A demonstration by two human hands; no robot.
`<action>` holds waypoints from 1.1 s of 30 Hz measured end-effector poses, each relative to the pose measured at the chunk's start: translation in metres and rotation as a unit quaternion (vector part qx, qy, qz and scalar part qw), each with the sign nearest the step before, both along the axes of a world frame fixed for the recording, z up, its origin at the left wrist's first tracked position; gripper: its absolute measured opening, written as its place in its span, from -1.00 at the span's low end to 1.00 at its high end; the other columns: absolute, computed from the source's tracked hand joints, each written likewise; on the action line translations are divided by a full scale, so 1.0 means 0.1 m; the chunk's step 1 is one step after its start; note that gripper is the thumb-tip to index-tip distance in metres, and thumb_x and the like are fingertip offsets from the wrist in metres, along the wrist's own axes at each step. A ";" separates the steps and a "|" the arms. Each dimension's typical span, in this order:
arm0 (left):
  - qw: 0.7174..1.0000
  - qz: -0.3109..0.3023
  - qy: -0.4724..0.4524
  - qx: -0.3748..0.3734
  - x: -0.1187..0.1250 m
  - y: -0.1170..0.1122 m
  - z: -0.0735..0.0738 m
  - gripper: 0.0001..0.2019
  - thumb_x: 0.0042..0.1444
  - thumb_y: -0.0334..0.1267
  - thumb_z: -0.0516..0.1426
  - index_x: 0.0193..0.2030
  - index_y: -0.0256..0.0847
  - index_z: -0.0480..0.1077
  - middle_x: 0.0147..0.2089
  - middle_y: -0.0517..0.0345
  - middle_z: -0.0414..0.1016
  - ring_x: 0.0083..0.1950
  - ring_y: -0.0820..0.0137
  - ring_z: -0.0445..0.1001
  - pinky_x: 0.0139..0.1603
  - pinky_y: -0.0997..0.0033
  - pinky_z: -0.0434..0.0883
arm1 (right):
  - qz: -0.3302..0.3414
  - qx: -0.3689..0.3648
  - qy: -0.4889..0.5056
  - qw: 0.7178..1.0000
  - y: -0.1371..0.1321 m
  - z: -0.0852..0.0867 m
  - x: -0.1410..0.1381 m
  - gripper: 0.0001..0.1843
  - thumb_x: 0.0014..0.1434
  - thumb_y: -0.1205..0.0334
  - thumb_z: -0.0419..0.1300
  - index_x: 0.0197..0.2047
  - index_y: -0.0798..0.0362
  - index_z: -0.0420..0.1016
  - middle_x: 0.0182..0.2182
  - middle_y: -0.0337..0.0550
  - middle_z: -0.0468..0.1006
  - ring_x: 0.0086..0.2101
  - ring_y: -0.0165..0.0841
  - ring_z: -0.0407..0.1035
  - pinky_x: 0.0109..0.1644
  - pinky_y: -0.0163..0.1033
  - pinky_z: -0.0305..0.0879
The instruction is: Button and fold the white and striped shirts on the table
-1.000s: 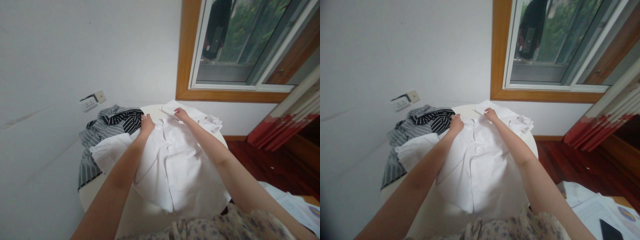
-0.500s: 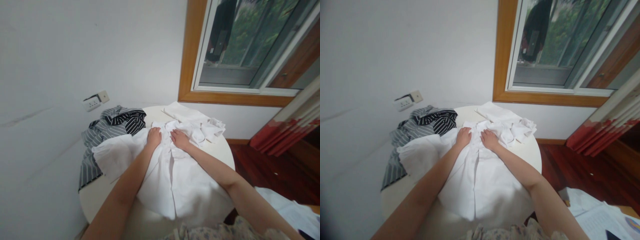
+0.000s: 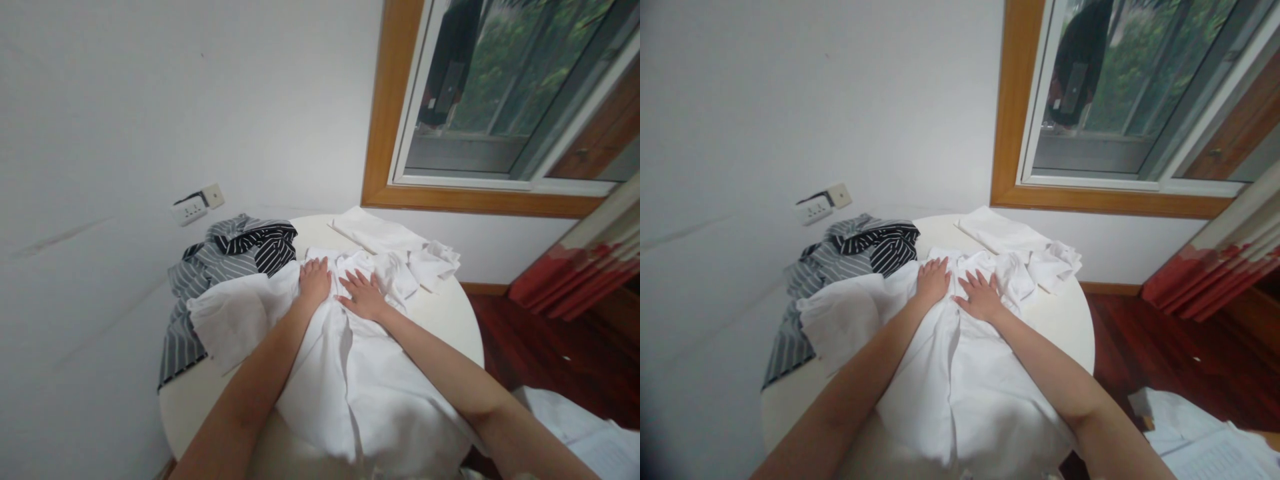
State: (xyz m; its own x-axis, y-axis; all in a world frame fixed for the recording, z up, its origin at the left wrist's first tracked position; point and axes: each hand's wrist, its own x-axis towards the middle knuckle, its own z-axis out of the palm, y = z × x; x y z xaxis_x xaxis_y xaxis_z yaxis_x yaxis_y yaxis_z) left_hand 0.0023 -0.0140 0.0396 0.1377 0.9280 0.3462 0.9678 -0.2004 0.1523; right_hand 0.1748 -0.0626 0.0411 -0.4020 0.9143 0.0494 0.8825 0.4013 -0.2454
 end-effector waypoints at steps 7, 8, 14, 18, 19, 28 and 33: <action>0.984 -0.176 -0.016 0.013 0.07 0.01 -0.04 -0.60 0.29 -0.25 -0.11 0.18 -0.18 0.34 0.25 0.00 0.34 0.29 0.27 0.22 0.33 0.17 0.12 | -0.018 0.050 0.254 0.966 0.26 -0.07 0.06 -0.67 0.29 0.09 0.01 -0.09 0.03 0.54 -0.01 -0.05 0.53 0.06 -0.28 0.34 0.22 -0.10 0.11; 0.985 -0.173 -0.007 0.001 0.08 0.02 -0.08 -0.60 0.30 -0.21 -0.11 0.19 -0.18 0.33 0.27 -0.01 0.31 0.30 0.24 0.20 0.33 0.14 0.12 | -0.030 0.035 0.296 0.954 0.35 -0.05 0.07 -0.70 0.27 0.14 0.03 -0.17 0.05 0.55 -0.11 -0.06 0.58 -0.03 -0.30 0.40 0.15 -0.15 0.20; 0.985 -0.167 0.030 -0.026 0.07 0.05 -0.21 -0.54 0.30 -0.09 -0.09 0.28 -0.13 0.24 0.37 0.00 0.17 0.38 0.15 0.10 0.36 0.07 0.07 | -0.174 -0.105 0.416 0.886 0.84 0.25 0.06 -0.73 0.31 0.11 -0.06 -0.19 0.07 0.37 -0.40 -0.12 0.59 -0.43 -0.36 0.47 -0.29 -0.27 0.35; 0.985 -0.168 0.032 -0.035 0.06 0.06 -0.21 -0.54 0.30 -0.08 -0.10 0.29 -0.11 0.22 0.38 0.01 0.13 0.39 0.16 0.09 0.36 0.06 0.06 | -0.259 0.041 0.273 0.926 0.95 0.23 0.02 -0.72 0.31 0.06 -0.03 -0.02 0.04 0.23 -0.32 -0.06 0.57 -0.30 -0.28 0.46 -0.21 -0.23 0.28; 0.984 -0.169 0.032 -0.034 0.05 0.06 -0.22 -0.54 0.30 -0.08 -0.10 0.29 -0.11 0.23 0.38 0.00 0.13 0.39 0.15 0.09 0.36 0.06 0.06 | -0.270 0.062 0.244 0.929 0.96 0.19 0.03 -0.71 0.31 0.06 -0.04 -0.01 0.05 0.22 -0.29 -0.04 0.57 -0.25 -0.26 0.46 -0.19 -0.22 0.26; 0.985 -0.167 0.027 -0.032 0.06 0.04 -0.23 -0.54 0.31 -0.08 -0.10 0.29 -0.10 0.22 0.39 0.01 0.12 0.39 0.14 0.08 0.36 0.04 0.05 | -0.212 0.079 0.230 0.946 1.00 -0.05 0.08 -0.64 0.23 0.19 0.04 0.10 -0.04 0.20 -0.33 -0.26 0.53 -0.30 -0.34 0.41 -0.28 -0.31 0.15; 0.985 -0.164 0.028 -0.034 0.07 0.03 -0.21 -0.53 0.31 -0.08 -0.12 0.30 -0.09 0.21 0.39 0.03 0.11 0.40 0.17 0.07 0.37 0.05 0.03 | -0.178 0.124 0.202 0.955 0.95 -0.04 0.05 -0.73 0.29 0.20 -0.05 0.02 -0.03 0.31 -0.33 -0.24 0.52 -0.31 -0.36 0.38 -0.27 -0.31 0.14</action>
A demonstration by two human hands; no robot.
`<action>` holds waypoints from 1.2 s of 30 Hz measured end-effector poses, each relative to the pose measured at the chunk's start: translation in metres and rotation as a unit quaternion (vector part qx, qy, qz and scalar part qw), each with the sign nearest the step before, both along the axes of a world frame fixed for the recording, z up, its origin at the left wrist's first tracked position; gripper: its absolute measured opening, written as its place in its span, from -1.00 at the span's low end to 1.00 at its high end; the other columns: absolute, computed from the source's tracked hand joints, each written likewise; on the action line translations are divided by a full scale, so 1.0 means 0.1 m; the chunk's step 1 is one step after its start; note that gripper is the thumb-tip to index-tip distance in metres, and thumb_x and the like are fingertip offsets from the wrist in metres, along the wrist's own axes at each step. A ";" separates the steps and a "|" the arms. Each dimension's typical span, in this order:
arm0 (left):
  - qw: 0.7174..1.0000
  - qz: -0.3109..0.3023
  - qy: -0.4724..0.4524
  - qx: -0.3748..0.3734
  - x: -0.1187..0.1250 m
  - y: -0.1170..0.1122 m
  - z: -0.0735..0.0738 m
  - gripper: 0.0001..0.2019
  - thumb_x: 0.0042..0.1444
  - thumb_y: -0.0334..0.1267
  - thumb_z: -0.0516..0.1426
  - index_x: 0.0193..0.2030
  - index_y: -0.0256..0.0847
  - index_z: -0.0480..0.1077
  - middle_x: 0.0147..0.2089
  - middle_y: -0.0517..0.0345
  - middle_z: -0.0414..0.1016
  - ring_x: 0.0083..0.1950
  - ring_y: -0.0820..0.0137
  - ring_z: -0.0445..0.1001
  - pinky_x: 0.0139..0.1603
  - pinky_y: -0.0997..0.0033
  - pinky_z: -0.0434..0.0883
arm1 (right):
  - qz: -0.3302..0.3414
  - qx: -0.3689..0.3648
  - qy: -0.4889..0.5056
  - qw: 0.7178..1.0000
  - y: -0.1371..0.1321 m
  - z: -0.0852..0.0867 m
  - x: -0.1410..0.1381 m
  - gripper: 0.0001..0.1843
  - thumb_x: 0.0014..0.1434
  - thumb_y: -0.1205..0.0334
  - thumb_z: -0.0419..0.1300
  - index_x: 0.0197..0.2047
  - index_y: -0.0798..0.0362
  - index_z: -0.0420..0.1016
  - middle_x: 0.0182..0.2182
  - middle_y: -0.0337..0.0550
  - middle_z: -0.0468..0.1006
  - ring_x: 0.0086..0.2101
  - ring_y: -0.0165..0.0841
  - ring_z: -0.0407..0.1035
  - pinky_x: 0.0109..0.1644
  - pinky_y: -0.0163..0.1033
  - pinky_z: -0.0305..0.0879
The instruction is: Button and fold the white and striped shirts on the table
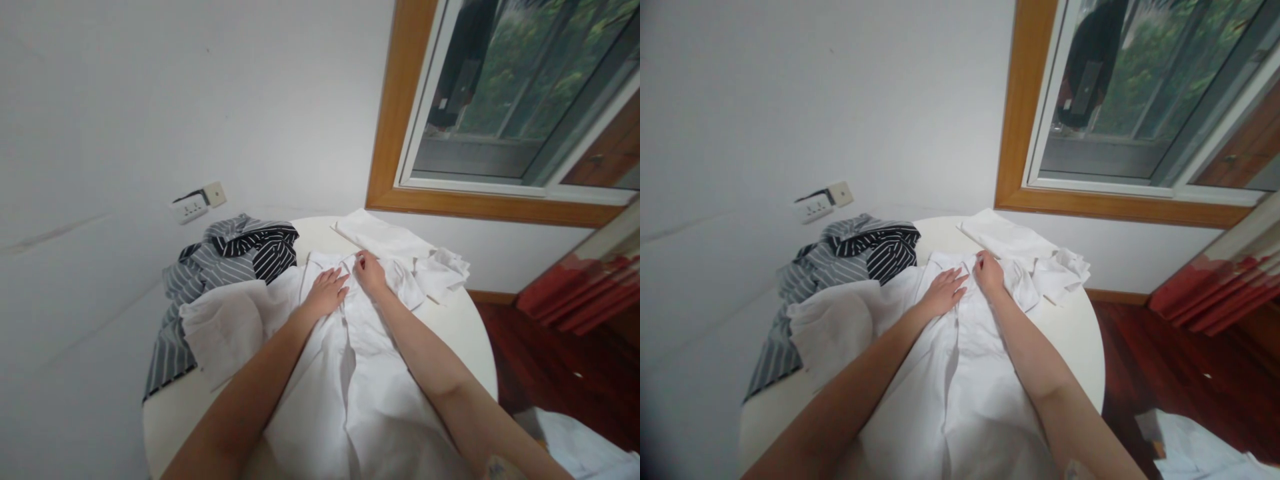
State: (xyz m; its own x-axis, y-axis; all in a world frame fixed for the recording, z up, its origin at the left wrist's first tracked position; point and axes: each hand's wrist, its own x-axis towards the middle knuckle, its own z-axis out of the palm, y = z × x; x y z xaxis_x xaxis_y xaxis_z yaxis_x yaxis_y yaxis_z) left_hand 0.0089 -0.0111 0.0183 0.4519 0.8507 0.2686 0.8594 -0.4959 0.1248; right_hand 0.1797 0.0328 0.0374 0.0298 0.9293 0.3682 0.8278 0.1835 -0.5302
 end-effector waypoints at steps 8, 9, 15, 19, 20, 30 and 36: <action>1.000 0.002 0.006 0.003 0.02 -0.03 0.04 -0.55 0.30 -0.09 -0.09 0.28 -0.09 0.23 0.38 0.05 0.14 0.38 0.15 0.09 0.36 0.05 0.06 | -0.028 -0.032 -0.075 0.996 0.03 -0.01 -0.06 -0.66 0.25 0.10 0.09 0.07 -0.04 0.29 -0.17 -0.12 0.49 -0.20 -0.31 0.39 -0.20 -0.28 0.19; 1.000 0.004 0.003 0.010 0.03 -0.05 0.05 -0.56 0.29 -0.10 -0.08 0.26 -0.09 0.25 0.37 0.05 0.17 0.37 0.17 0.11 0.35 0.07 0.07 | -0.030 -0.032 -0.082 0.996 0.03 -0.02 -0.06 -0.67 0.24 0.14 0.09 0.07 -0.03 0.29 -0.15 -0.11 0.48 -0.19 -0.30 0.39 -0.20 -0.28 0.19; 0.994 0.057 -0.041 0.086 0.07 -0.07 0.31 -0.70 0.24 -0.27 -0.01 0.05 -0.18 0.40 0.07 -0.01 0.43 0.09 0.23 0.34 0.14 0.20 0.28 | 0.022 0.013 -0.125 0.992 0.05 -0.01 -0.07 -0.70 0.20 0.37 0.06 -0.01 -0.02 0.41 -0.13 -0.07 0.41 -0.17 -0.31 0.34 -0.14 -0.29 0.19; 0.986 0.113 -0.063 0.107 0.01 0.18 0.50 -0.70 0.20 -0.44 -0.06 -0.05 -0.26 0.43 -0.10 -0.07 0.44 0.01 0.20 0.34 0.10 0.22 0.28 | 0.099 0.050 -0.094 0.989 0.07 0.01 -0.12 -0.68 0.15 0.45 0.04 -0.08 0.08 0.51 -0.22 -0.06 0.39 -0.17 -0.31 0.31 -0.04 -0.29 0.19; 0.986 0.121 -0.058 0.098 -0.01 0.27 0.51 -0.70 0.18 -0.47 -0.06 -0.07 -0.28 0.44 -0.12 -0.09 0.45 -0.01 0.20 0.35 0.09 0.22 0.28 | 0.116 0.054 -0.077 0.989 0.08 0.01 -0.13 -0.66 0.14 0.46 0.04 -0.08 0.10 0.51 -0.23 -0.06 0.39 -0.18 -0.32 0.31 -0.02 -0.29 0.19; 0.984 0.147 -0.095 0.045 -0.12 0.57 0.18 -0.77 0.20 -0.33 0.01 -0.19 -0.25 0.49 -0.21 -0.05 0.45 -0.09 0.26 0.41 0.04 0.27 0.32 | 0.162 -0.009 -0.007 0.987 0.18 -0.09 -0.18 -0.65 0.20 0.43 0.05 0.02 0.14 0.49 -0.15 -0.04 0.53 -0.10 -0.33 0.34 0.08 -0.27 0.20; 0.981 0.143 -0.128 0.032 -0.15 0.57 0.17 -0.84 0.15 -0.29 0.12 -0.17 -0.20 0.49 -0.22 0.04 0.44 -0.12 0.31 0.42 0.02 0.34 0.34 | 0.153 -0.039 -0.014 0.987 0.28 -0.09 -0.18 -0.61 0.20 0.48 -0.01 0.02 0.14 0.50 -0.07 -0.05 0.55 -0.04 -0.33 0.35 0.11 -0.28 0.17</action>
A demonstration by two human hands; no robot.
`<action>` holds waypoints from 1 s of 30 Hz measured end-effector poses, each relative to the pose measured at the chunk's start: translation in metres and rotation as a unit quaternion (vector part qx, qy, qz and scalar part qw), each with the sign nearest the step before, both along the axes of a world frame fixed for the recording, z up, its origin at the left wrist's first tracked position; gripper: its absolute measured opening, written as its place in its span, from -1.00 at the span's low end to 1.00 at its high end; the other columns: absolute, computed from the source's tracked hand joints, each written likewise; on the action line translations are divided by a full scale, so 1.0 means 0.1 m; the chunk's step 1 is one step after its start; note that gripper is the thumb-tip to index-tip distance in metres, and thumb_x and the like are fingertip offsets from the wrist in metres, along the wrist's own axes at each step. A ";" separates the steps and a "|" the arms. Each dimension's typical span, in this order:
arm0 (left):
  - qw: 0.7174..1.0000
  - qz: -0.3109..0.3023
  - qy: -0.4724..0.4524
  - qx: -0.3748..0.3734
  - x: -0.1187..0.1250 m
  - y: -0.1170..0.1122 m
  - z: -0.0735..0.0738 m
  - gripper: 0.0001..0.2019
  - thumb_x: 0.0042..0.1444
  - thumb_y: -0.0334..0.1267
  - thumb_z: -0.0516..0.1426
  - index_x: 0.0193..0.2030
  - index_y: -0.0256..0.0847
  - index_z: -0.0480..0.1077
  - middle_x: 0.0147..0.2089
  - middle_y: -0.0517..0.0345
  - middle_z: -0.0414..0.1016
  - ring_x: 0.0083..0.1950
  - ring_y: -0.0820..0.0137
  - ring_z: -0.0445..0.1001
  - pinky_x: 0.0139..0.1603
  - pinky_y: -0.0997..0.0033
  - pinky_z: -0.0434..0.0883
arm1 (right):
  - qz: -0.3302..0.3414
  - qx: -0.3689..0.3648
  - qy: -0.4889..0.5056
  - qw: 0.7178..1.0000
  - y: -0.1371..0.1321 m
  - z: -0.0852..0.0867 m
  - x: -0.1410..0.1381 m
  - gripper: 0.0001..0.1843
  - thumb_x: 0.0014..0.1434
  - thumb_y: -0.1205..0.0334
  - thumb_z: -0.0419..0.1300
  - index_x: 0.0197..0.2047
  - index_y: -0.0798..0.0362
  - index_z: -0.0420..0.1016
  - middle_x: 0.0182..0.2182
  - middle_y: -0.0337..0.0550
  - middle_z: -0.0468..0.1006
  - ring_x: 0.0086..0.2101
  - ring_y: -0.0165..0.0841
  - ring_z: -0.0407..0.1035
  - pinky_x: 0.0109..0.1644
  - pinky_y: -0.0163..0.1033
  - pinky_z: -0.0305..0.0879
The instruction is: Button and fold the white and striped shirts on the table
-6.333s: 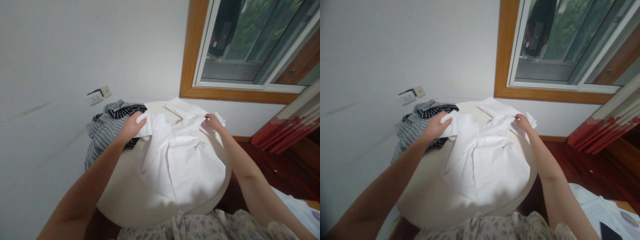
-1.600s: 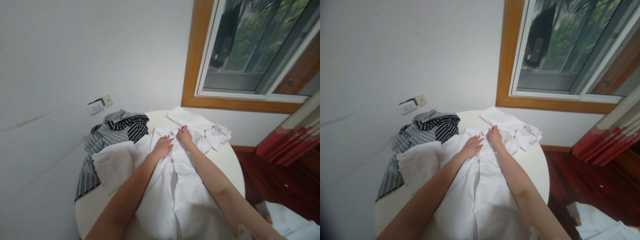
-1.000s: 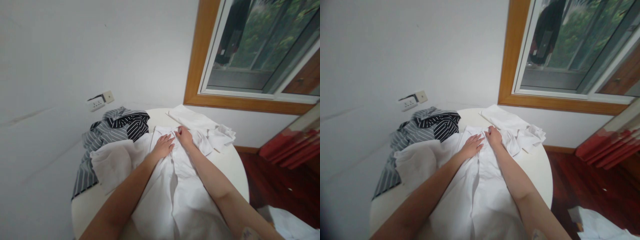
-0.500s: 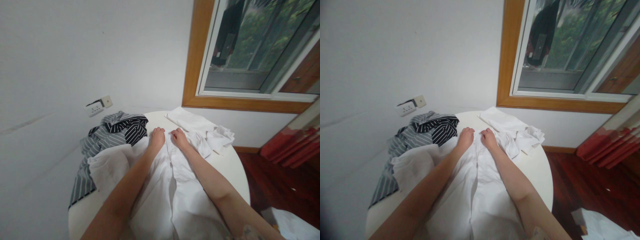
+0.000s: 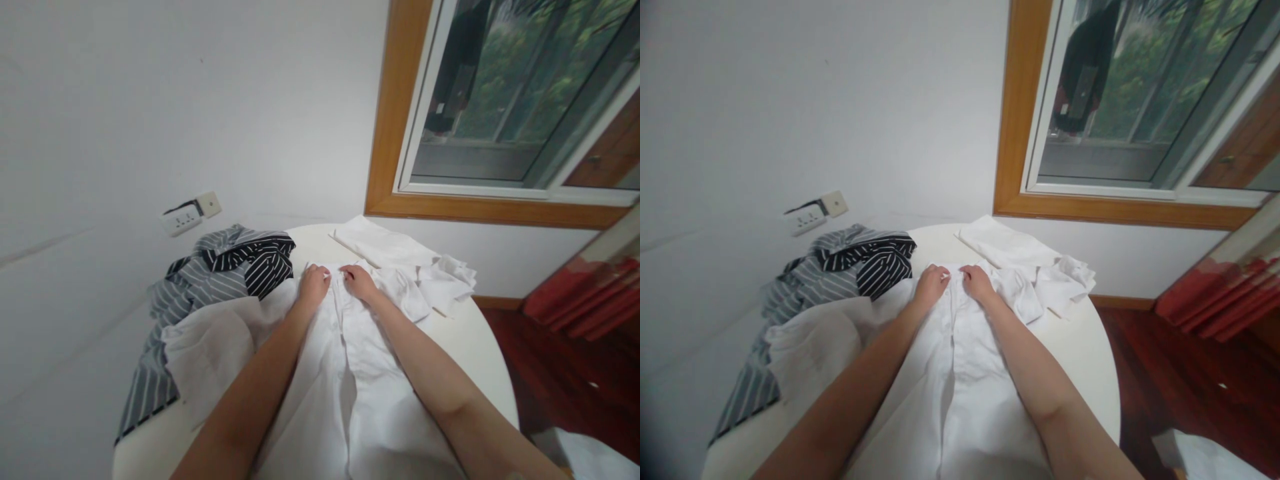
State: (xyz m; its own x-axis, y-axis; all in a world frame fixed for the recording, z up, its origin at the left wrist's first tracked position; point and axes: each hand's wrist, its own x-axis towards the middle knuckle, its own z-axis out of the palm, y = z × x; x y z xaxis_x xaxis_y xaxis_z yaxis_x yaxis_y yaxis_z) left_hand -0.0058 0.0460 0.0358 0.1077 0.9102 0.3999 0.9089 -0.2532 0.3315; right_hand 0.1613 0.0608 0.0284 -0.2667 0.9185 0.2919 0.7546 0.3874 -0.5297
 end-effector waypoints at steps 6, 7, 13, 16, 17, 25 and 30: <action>1.000 0.019 -0.002 -0.003 0.03 0.02 -0.04 -0.85 0.14 -0.25 0.14 -0.19 -0.21 0.48 -0.21 0.02 0.45 -0.10 0.26 0.42 0.05 0.28 0.33 | -0.014 -0.002 -0.050 0.999 -0.02 0.06 -0.05 -0.61 0.17 0.46 0.01 0.01 0.14 0.51 -0.13 0.02 0.52 -0.10 -0.30 0.36 0.05 -0.29 0.19; 1.000 0.022 -0.004 -0.006 0.04 0.03 -0.04 -0.86 0.14 -0.25 0.15 -0.20 -0.21 0.48 -0.22 0.02 0.45 -0.10 0.26 0.42 0.05 0.28 0.33 | -0.019 0.000 -0.054 0.998 -0.02 0.07 -0.05 -0.61 0.16 0.46 0.01 0.00 0.14 0.51 -0.14 0.02 0.51 -0.11 -0.30 0.36 0.03 -0.29 0.20; 1.000 0.021 -0.001 0.001 0.04 0.04 -0.05 -0.89 0.15 -0.26 0.14 -0.22 -0.22 0.44 -0.22 0.02 0.44 -0.11 0.26 0.41 0.02 0.28 0.32 | -0.032 0.028 -0.027 0.999 -0.03 0.05 -0.04 -0.68 0.10 0.44 0.02 -0.12 0.09 0.49 -0.25 -0.06 0.46 -0.22 -0.31 0.34 -0.08 -0.29 0.21; 1.000 0.019 0.004 0.009 0.04 0.01 -0.04 -0.90 0.16 -0.27 0.13 -0.22 -0.21 0.41 -0.22 0.03 0.43 -0.10 0.26 0.40 0.01 0.28 0.31 | -0.041 0.048 0.020 0.998 -0.03 0.03 -0.03 -0.69 0.07 0.42 0.02 -0.14 0.09 0.46 -0.27 -0.11 0.46 -0.22 -0.32 0.32 -0.08 -0.29 0.20; 1.000 0.018 0.004 0.013 0.03 0.00 -0.04 -0.91 0.17 -0.26 0.12 -0.22 -0.20 0.40 -0.22 0.03 0.43 -0.10 0.25 0.40 0.00 0.28 0.31 | -0.042 0.053 0.038 0.997 -0.04 0.02 -0.02 -0.70 0.07 0.42 0.01 -0.15 0.09 0.45 -0.28 -0.13 0.46 -0.24 -0.33 0.32 -0.09 -0.30 0.20; 0.999 0.001 0.008 0.032 0.04 -0.01 -0.03 -0.84 0.23 -0.24 0.02 -0.29 -0.19 0.39 -0.26 0.02 0.42 -0.14 0.25 0.38 -0.04 0.27 0.30 | -0.035 -0.005 0.095 0.995 -0.03 0.01 0.01 -0.72 0.14 0.34 -0.04 -0.18 0.00 0.44 -0.54 -0.32 0.45 -0.43 -0.39 0.33 -0.30 -0.36 0.16; 0.998 0.017 0.037 0.049 0.06 -0.06 0.00 -0.81 0.23 -0.21 0.00 -0.31 -0.15 0.41 -0.27 0.04 0.47 -0.14 0.25 0.39 -0.02 0.25 0.28 | -0.024 0.015 0.043 0.999 -0.06 0.03 -0.02 -0.62 0.13 0.37 -0.02 0.02 0.02 0.35 -0.47 -0.28 0.46 -0.40 -0.36 0.32 -0.25 -0.32 0.17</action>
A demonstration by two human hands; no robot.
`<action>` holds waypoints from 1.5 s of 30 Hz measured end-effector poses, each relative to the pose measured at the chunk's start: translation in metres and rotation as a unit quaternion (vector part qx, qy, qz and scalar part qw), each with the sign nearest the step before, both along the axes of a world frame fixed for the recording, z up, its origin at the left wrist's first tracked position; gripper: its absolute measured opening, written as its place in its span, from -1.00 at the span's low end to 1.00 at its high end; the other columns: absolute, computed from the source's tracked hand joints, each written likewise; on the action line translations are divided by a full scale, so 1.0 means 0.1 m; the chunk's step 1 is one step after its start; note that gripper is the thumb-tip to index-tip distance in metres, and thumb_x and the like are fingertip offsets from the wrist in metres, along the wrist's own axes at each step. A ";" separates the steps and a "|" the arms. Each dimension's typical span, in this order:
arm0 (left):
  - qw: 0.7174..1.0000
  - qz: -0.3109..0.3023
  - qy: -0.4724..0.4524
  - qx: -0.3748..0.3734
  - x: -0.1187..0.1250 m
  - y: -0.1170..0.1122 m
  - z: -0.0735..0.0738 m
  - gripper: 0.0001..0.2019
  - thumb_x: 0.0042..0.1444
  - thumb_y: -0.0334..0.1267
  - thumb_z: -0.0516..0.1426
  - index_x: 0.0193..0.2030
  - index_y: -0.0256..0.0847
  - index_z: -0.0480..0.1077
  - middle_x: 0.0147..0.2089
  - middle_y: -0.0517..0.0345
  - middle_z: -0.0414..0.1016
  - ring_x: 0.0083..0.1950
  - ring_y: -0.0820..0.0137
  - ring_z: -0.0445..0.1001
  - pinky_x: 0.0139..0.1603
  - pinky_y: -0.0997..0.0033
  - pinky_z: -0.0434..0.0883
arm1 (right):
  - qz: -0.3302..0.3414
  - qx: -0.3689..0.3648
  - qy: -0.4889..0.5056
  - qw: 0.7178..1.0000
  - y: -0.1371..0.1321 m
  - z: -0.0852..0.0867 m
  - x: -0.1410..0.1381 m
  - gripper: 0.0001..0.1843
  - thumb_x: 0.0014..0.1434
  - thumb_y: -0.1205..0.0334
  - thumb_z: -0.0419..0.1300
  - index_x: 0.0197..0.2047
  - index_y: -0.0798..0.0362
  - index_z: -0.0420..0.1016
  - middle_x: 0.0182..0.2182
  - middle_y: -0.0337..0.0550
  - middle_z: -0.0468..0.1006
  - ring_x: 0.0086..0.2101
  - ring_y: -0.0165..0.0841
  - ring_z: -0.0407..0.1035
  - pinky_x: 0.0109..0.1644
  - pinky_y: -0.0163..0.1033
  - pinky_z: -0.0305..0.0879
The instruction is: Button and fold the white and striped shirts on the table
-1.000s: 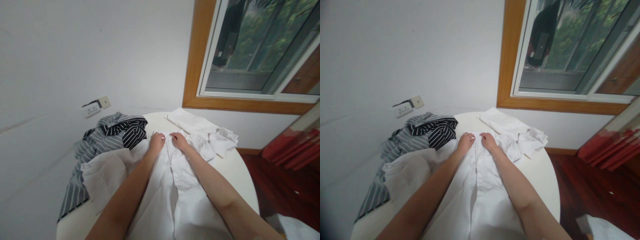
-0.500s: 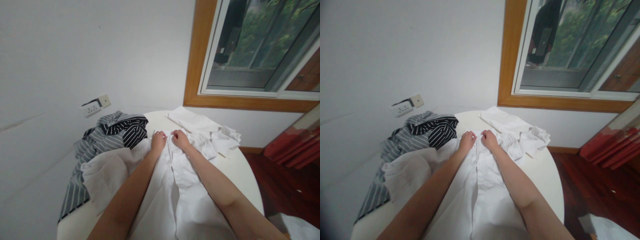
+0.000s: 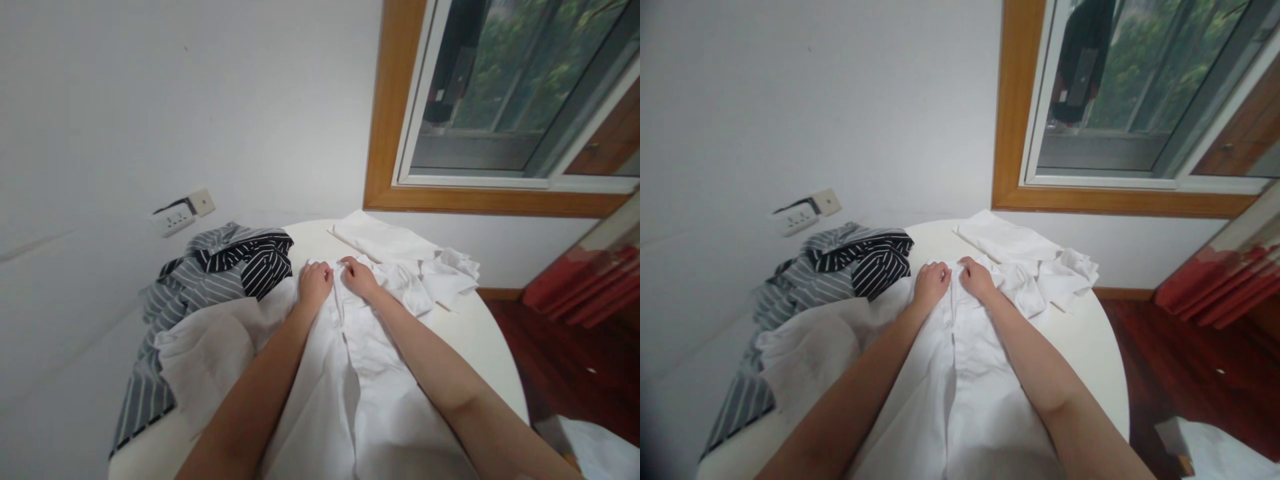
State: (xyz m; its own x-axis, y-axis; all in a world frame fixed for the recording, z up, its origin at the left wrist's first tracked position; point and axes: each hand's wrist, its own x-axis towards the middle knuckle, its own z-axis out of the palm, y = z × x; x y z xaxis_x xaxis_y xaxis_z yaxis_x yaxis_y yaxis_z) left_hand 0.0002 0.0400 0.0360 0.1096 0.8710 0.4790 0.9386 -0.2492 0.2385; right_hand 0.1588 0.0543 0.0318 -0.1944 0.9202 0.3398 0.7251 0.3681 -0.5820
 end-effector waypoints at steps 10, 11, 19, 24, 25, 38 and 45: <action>0.990 -0.015 -0.134 -0.034 -0.07 0.07 -0.04 -0.78 0.19 -0.14 0.08 -0.39 -0.15 0.44 -0.36 0.19 0.52 -0.29 0.41 0.41 -0.19 0.43 0.30 | -0.056 0.009 -0.080 0.995 -0.10 0.04 -0.15 -0.72 0.07 0.16 0.25 -0.19 0.16 0.42 -0.19 0.01 0.37 -0.23 -0.31 0.32 -0.06 -0.26 0.25; 0.989 -0.015 -0.140 -0.036 -0.07 0.07 -0.04 -0.79 0.19 -0.14 0.08 -0.39 -0.15 0.44 -0.36 0.19 0.52 -0.29 0.42 0.41 -0.21 0.44 0.29 | -0.061 0.006 -0.090 0.994 -0.12 0.05 -0.16 -0.72 0.08 0.16 0.24 -0.18 0.16 0.43 -0.19 0.02 0.38 -0.22 -0.30 0.33 -0.06 -0.25 0.25; 0.988 -0.010 -0.152 -0.038 -0.03 0.03 0.00 -0.79 0.20 -0.12 0.06 -0.37 -0.14 0.42 -0.35 0.21 0.52 -0.30 0.43 0.42 -0.28 0.47 0.26 | -0.092 0.010 -0.126 0.988 -0.16 0.16 -0.18 -0.85 0.09 0.32 0.11 -0.33 0.14 0.50 -0.26 0.06 0.47 -0.28 -0.28 0.36 -0.21 -0.25 0.23; 0.986 -0.006 -0.166 -0.031 0.06 -0.02 0.03 -0.80 0.19 -0.12 0.06 -0.36 -0.12 0.43 -0.36 0.22 0.52 -0.32 0.42 0.43 -0.34 0.47 0.22 | -0.073 -0.055 0.124 0.988 0.01 0.22 -0.08 -0.85 0.01 0.26 0.10 -0.46 0.11 0.47 -0.54 -0.18 0.45 -0.47 -0.38 0.32 -0.34 -0.30 0.18; 0.984 -0.019 -0.172 -0.035 0.08 -0.02 0.02 -0.81 0.19 -0.16 0.06 -0.37 -0.13 0.43 -0.38 0.22 0.52 -0.33 0.43 0.43 -0.33 0.47 0.23 | -0.060 -0.068 0.191 0.977 0.04 0.20 -0.08 -0.83 0.00 0.22 0.09 -0.46 0.11 0.46 -0.58 -0.23 0.42 -0.51 -0.40 0.29 -0.38 -0.31 0.16; 0.962 -0.059 -0.262 -0.048 0.04 0.08 -0.10 -0.83 0.17 -0.21 0.07 -0.35 -0.19 0.43 -0.37 0.16 0.53 -0.33 0.42 0.45 -0.29 0.47 0.31 | 0.036 -0.146 0.402 0.903 0.01 -0.09 -0.11 -0.74 -0.09 0.05 0.15 -0.45 0.10 0.44 -0.66 -0.36 0.30 -0.60 -0.48 0.11 -0.50 -0.34 -0.03; 0.935 -0.119 -0.329 -0.057 0.02 0.04 -0.10 -0.87 0.16 -0.24 0.06 -0.34 -0.19 0.38 -0.45 0.24 0.48 -0.46 0.47 0.46 -0.40 0.51 0.34 | 0.060 -0.147 0.377 0.912 0.01 -0.10 -0.09 -0.71 -0.06 0.05 0.17 -0.42 0.14 0.49 -0.64 -0.33 0.33 -0.59 -0.49 0.11 -0.49 -0.34 -0.03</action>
